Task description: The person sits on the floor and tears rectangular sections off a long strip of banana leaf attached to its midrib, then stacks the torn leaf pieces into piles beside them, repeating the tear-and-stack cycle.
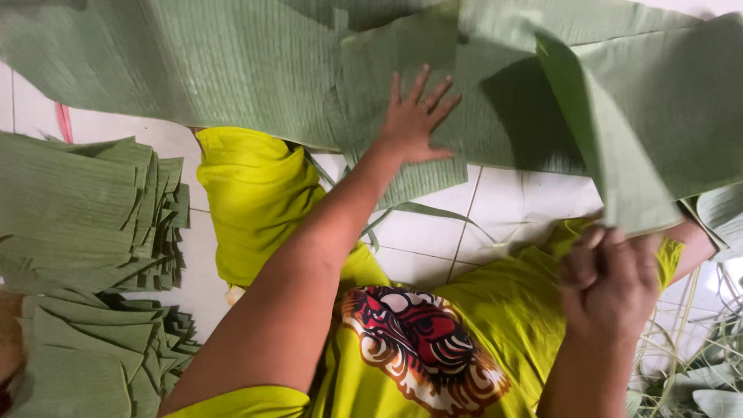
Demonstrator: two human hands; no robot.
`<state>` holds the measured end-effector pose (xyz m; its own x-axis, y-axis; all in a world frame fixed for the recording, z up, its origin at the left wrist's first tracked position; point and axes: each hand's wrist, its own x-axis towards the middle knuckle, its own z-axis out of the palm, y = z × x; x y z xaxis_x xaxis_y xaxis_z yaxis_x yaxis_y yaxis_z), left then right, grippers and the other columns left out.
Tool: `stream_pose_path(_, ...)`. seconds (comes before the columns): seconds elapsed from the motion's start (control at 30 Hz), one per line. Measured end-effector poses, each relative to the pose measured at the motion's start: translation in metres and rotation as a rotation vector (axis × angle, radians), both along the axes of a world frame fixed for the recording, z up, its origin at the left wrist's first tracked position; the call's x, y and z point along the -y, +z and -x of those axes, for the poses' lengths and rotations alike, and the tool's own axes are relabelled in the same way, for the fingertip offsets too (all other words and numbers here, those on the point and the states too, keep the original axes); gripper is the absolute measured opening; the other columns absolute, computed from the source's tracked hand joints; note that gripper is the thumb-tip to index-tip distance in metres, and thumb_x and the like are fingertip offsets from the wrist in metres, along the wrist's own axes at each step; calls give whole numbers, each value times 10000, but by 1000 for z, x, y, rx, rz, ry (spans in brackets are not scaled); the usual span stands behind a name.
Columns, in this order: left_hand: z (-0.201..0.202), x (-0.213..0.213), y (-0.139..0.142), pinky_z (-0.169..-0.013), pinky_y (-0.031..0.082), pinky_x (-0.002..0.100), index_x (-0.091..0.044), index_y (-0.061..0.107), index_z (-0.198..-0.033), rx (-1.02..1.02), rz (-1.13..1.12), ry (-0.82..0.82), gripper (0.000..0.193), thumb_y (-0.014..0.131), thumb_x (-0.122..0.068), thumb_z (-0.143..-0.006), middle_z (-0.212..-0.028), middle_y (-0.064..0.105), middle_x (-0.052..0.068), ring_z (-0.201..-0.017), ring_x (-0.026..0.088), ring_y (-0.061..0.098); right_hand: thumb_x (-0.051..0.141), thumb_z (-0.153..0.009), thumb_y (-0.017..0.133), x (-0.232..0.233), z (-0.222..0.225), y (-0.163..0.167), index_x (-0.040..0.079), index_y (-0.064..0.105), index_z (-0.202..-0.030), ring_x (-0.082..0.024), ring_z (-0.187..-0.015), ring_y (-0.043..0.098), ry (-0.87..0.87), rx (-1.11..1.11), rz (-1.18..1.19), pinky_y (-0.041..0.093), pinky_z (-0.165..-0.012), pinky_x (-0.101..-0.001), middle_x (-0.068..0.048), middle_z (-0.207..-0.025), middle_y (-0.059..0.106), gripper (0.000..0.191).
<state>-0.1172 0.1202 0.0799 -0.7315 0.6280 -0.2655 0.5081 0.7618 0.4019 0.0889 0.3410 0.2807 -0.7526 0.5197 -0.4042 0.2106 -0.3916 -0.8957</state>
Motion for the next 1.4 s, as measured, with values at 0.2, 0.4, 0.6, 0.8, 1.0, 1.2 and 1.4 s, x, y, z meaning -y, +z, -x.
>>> stream_pose_path(0.2, 56, 24, -26, -1245, 87, 717, -305, 271, -1639, -68, -29, 369, 725, 523, -560, -1009, -1716, 205, 31, -1599, 348, 91, 258, -1040, 588, 83, 3, -108, 198, 455, -739, -66, -471, 248, 472, 396, 477, 227, -406, -256, 123, -595, 289, 335)
stream_pose_path(0.4, 60, 46, -53, -1258, 237, 604, -199, 360, -1612, -415, -331, 440, 651, 540, -499, -1063, -1689, 251, 123, -1580, 333, 221, 195, -1029, 559, 169, 34, -225, 45, 629, -1035, -64, -496, 334, 647, 578, 521, 238, -416, -237, -1, -743, 505, 166)
stream_pose_path(0.6, 30, 41, -54, -1267, 139, 536, -173, 385, -1600, -317, -155, -178, 610, 487, -394, -1041, -1703, 237, 31, -1572, 269, 161, 27, -896, 587, 187, 8, -262, 20, 653, -1039, -81, -709, 560, 1245, 76, -288, 534, -515, -251, -15, -919, 559, 158)
stream_pose_path(0.8, 30, 43, -53, -1273, 106, 513, -197, 398, -1597, -298, -124, -192, 599, 483, -397, -1039, -1698, 247, -4, -1572, 242, 148, 93, -993, 577, 86, -68, -226, 6, 688, -1095, -274, -676, 561, 1247, 268, -290, 516, -610, -387, -117, -872, 626, 174)
stream_pose_path(1.0, 32, 39, -55, -1268, 110, 520, -195, 412, -1583, -269, -121, -180, 612, 507, -417, -1021, -1691, 256, 10, -1567, 250, 160, 222, -968, 571, -47, -159, -143, 64, 738, -1133, -350, -1095, 680, 1260, 516, -939, 539, -950, -433, -184, -1209, 725, 283)
stream_pose_path(1.2, 22, 17, -65, -1167, 246, 526, -200, 565, -1447, -379, -172, -349, 573, 622, -298, -885, -1630, 350, 116, -1497, 317, 270, 225, -1094, 539, -15, -68, -201, -44, 608, -1333, -209, -1071, 631, 421, 312, 290, 524, -926, -368, -87, -1168, 680, 367)
stream_pose_path(1.4, -1, 11, -66, -1096, 339, 531, -226, 676, -1190, -422, -322, -435, 362, 670, -323, -841, -1368, 522, 90, -1358, 299, 408, 325, -1073, 592, 6, 31, -260, 80, 577, -955, -182, -664, 526, 18, 284, 498, 463, -620, -326, -81, -797, 583, 272)
